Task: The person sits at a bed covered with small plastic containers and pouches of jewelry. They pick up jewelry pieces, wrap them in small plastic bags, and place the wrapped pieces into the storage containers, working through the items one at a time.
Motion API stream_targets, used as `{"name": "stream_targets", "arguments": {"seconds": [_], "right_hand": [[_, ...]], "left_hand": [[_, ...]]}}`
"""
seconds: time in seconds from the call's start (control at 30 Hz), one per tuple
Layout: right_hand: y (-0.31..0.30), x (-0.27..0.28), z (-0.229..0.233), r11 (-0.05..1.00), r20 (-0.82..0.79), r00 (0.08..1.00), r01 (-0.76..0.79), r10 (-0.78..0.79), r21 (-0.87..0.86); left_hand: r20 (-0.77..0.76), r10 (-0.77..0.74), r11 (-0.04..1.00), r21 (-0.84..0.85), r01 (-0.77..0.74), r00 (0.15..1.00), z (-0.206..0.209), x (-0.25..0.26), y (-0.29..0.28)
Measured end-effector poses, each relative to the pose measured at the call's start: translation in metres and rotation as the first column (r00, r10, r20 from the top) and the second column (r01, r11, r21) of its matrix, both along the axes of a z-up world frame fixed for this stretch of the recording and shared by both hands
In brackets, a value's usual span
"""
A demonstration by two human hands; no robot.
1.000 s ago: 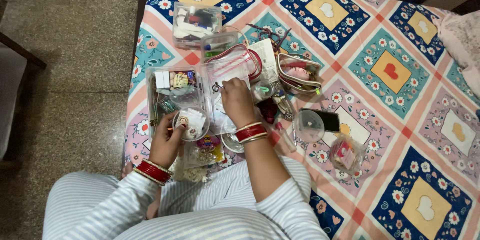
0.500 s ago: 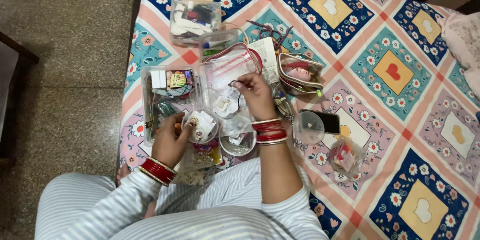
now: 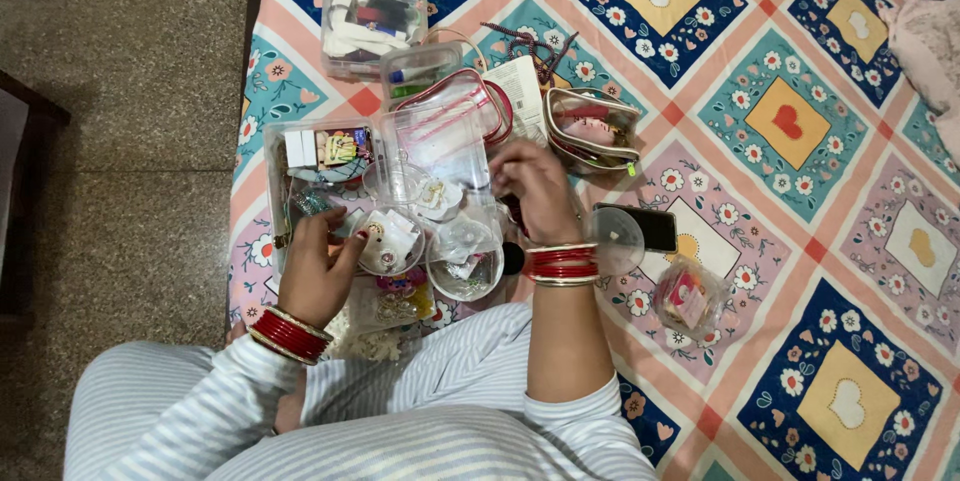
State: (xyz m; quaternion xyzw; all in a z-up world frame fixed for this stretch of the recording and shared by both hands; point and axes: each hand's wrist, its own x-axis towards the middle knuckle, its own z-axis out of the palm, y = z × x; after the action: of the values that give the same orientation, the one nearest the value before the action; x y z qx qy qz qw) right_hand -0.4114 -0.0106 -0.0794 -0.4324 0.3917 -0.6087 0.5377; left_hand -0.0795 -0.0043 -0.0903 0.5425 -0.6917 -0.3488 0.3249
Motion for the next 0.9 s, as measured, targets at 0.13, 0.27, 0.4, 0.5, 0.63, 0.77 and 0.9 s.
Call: {"name": "stream_targets", "arguments": {"seconds": [0.13, 0.27, 0.4, 0.5, 0.63, 0.77, 0.9], "right_hand": [[-0.007, 0.031, 0.003, 0.985, -0.785, 0.617, 0.159, -0.052, 0.060], [-0.004, 0.069, 0.004, 0.951, -0.989, 0.144, 0.308, -0.044, 0.003], [-0.007, 0.073, 0.003, 0.965, -0.997, 0.070, 0.263, -0.032, -0.012], [-0.005, 0.064, 0.001, 0.948, -0.995, 0.083, 0.317, -0.051, -0.022], [0.001, 0.055, -0.004, 0.967, -0.990, 0.107, 0.244, -0.095, -0.067], [-0.002, 0.057, -0.019, 0.981, -1.000, 0.017, 0.190, 0.018, 0.021], [-0.007, 0.049, -0.031, 0.986, -0.994, 0.104, 0.164, 0.020, 0.036]], "left_hand": [[-0.039, 0.013, 1.000, 0.021, -0.012, 0.999, -0.006, -0.002, 0.000], [-0.082, -0.014, 0.998, -0.069, 0.008, 0.996, -0.008, -0.001, 0.002], [-0.062, -0.005, 1.000, -0.006, 0.005, 0.998, 0.002, -0.001, 0.012], [0.219, -0.094, 0.949, -0.274, 0.153, 0.971, 0.009, -0.002, 0.015], [0.375, -0.125, 0.929, -0.280, 0.241, 0.918, 0.013, -0.007, 0.012], [0.424, -0.126, 0.938, -0.244, 0.247, 0.897, 0.014, -0.009, 0.006], [0.374, -0.140, 0.935, -0.254, 0.247, 0.917, 0.014, -0.012, 0.007]]}}
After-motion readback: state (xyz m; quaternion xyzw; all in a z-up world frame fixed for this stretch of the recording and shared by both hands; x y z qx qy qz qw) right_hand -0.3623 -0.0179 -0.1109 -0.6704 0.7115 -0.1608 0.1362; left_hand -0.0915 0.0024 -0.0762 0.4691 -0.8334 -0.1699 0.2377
